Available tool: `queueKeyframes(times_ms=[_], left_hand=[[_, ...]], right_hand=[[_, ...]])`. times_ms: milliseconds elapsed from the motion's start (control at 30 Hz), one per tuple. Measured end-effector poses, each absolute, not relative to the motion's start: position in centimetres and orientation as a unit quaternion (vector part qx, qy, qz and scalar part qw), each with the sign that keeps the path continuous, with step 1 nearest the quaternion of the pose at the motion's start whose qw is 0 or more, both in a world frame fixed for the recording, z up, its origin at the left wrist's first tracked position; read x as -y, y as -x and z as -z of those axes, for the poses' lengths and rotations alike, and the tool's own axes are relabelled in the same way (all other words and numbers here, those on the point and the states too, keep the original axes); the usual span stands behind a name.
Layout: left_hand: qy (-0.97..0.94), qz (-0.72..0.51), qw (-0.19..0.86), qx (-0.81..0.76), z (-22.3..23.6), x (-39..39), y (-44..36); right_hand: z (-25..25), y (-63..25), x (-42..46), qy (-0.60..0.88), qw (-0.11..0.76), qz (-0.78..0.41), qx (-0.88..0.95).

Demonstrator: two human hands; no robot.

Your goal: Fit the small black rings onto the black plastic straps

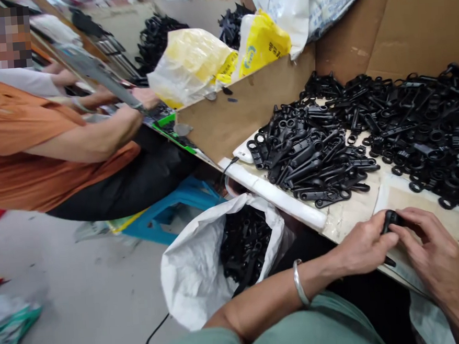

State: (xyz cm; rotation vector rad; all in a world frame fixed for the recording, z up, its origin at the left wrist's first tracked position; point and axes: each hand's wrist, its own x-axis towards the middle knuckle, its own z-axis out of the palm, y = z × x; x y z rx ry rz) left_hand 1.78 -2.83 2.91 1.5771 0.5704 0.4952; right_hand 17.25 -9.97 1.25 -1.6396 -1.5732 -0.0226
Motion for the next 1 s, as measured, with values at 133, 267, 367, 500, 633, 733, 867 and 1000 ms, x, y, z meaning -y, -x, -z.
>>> queueKeyframes(times_ms=[133, 267, 367, 500, 633, 733, 867, 1000], left_hand=[[-0.689, -0.187, 0.658, -0.24, -3.2, 2.2, -0.8], [-0.635, -0.174, 0.708, -0.256, -3.2, 2.3, -0.4], [-0.681, -0.189, 0.649, -0.284, -3.9, 2.7, -0.2], [-0.721, -0.183, 0.625, -0.238, -4.8, 3.2, -0.2], [-0.599, -0.185, 0.745, -0.229, -4.0, 3.7, -0.9], [-0.53, -0.222, 0.775, -0.262, -3.2, 4.1, -1.4], [-0.638, -0.269, 0.659, -0.294, -3.2, 4.1, -1.3], [-0.695, -0.268, 0.603, -0.285, -3.7, 3.8, -1.0]], right_hand=[[-1.8, -17.2, 10.9, 0.619, 0.43, -0.097, 0.65], [-2.4, -16.9, 11.8, 0.604, 0.459, -0.239, 0.606], [-2.3, -16.9, 12.2, 0.631, 0.523, -0.293, 0.492], [-2.6, -16.7, 12.5, 0.646, 0.507, -0.319, 0.473], [-3.2, -15.9, 12.6, 0.653, 0.526, -0.291, 0.461], [-3.2, -15.4, 12.2, 0.654, 0.558, -0.28, 0.427], [-3.0, -15.3, 11.6, 0.649, 0.558, -0.31, 0.414], [-3.1, -15.0, 11.6, 0.672, 0.522, -0.272, 0.449]])
